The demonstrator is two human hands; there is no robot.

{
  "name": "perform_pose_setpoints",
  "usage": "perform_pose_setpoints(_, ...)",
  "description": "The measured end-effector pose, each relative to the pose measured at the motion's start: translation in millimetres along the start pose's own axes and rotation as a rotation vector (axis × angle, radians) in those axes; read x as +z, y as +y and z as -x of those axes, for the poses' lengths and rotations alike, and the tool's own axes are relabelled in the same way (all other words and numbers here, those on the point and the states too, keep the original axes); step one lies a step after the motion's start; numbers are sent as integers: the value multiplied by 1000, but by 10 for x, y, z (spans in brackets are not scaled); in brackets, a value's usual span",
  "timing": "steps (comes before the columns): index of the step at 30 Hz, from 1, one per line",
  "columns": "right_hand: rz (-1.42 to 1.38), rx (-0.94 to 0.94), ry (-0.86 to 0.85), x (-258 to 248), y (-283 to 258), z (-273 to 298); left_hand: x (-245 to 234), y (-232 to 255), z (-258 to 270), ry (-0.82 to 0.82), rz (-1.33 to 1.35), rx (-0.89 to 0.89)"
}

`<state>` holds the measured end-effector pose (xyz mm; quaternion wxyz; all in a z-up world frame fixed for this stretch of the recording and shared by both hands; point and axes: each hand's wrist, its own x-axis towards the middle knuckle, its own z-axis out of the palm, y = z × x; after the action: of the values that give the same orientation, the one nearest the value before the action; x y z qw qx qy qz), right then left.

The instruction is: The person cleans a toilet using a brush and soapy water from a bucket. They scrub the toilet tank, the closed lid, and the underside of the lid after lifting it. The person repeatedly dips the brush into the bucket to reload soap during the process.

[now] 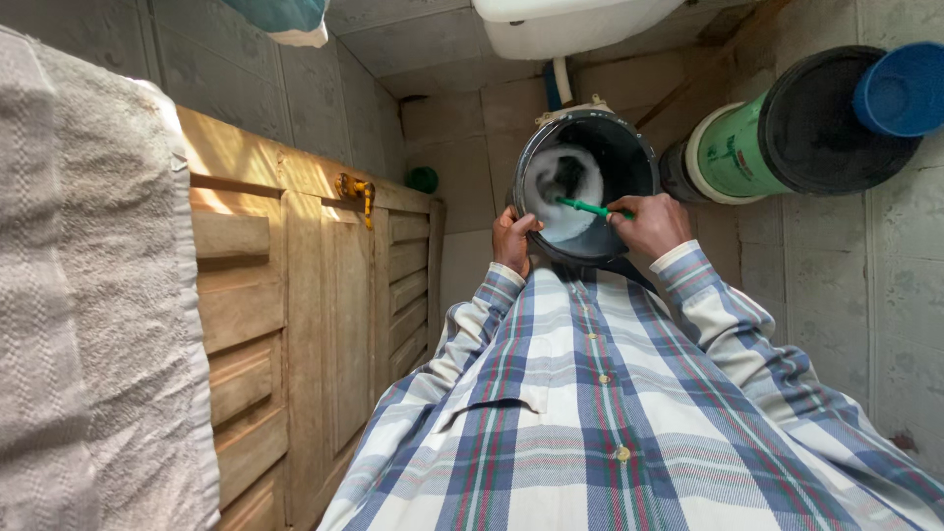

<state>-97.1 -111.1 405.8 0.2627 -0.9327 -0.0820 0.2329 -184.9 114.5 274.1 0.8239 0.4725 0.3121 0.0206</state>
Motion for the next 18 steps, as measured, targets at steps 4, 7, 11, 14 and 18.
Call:
perform_pose_setpoints(4, -57, 22, 26, -69, 397, -6, 109, -220, 120, 42, -20, 13)
perform_pose_setpoints(7, 64, -42, -24, -143, 717, -28, 306, -425, 245, 108, 5, 7)
perform_pose_setpoints(11, -92, -73, -84, -244, 1152, 15, 607, -707, 417, 181, 70, -10)
perform_pose_setpoints(14, -81, -77, -36, -225, 1462, 110, 715, -962, 589, 245, 81, -50)
perform_pose_setpoints(18, -82, -214, -135, -154, 1780, 133, 713, -1370, 788, 286, 104, -6)
